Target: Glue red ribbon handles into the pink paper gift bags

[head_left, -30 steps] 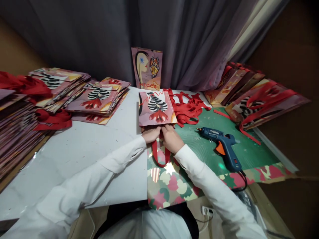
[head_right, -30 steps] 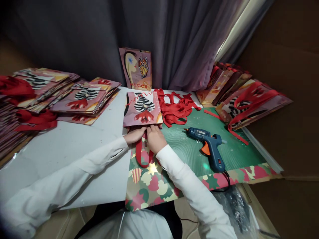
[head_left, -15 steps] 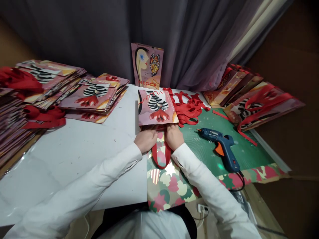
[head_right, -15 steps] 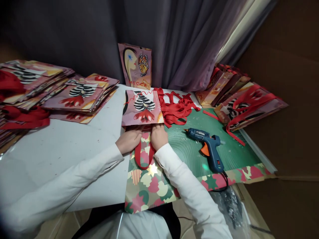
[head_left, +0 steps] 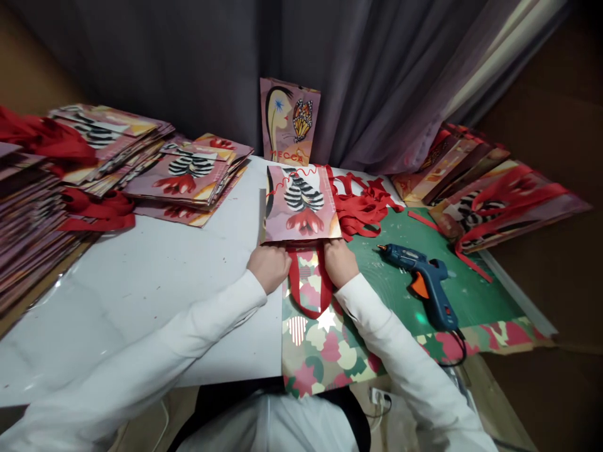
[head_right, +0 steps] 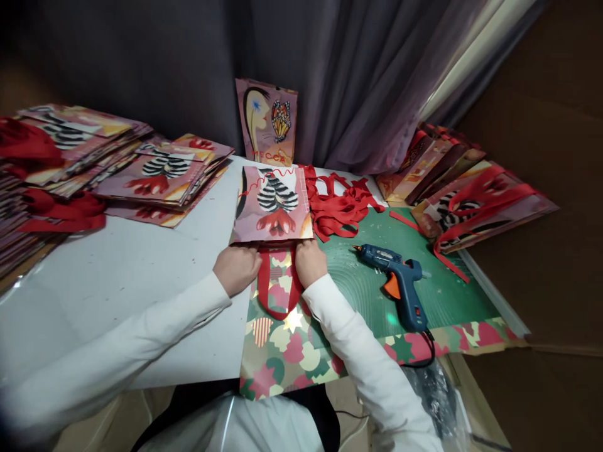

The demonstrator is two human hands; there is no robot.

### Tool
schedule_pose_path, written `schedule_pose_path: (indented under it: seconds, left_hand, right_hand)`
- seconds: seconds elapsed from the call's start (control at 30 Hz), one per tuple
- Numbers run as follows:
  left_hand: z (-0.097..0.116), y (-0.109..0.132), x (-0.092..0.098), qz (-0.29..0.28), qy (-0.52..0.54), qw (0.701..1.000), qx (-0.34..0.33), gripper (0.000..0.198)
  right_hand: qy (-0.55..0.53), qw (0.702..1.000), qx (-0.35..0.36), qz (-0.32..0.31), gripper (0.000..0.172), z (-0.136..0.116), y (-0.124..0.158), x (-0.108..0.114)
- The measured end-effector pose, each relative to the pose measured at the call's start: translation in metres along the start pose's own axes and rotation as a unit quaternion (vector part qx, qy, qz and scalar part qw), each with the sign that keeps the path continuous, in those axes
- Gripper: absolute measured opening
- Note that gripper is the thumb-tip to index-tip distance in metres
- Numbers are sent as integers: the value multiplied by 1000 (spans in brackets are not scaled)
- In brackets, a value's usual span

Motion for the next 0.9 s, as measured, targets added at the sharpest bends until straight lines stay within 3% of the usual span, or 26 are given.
schedule_pose_path:
  seconds: [0.23, 0.37, 0.5, 0.67, 0.77, 0.9]
  left_hand:
    - [14, 1, 1, 8, 28, 998, -52, 38]
    - [13, 0, 0, -1, 41, 998, -45, 38]
    - [11, -1, -1, -4, 43, 999, -25, 42]
    - [11, -1, -2, -5, 48, 999, -20, 49]
    - [10, 0, -1, -7, 63, 998, -21, 48]
    - [8, -1, 1, -1, 90, 996, -20, 41]
  right_hand:
    - [-66, 994, 85, -14, 43, -29, 6, -2]
    - [-72, 996, 57, -20, 35, -31, 6, 3]
    - [-83, 996, 21, -35, 39, -17, 6, 8]
    - [-82, 997, -2, 4, 40, -5, 9, 4]
    - [-50, 999, -11, 18, 40, -9, 11, 5]
    - [22, 998, -47, -36, 33, -31, 4, 10]
Point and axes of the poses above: each hand's wrist, its own y-axis away from the middle knuckle, its own x-axis out of the back of the hand, z = x × y, the point moved 3 cm from there along -y, towards the middle knuckle, and after that the axes turned 6 degrees about z, right-handed, at the moved point
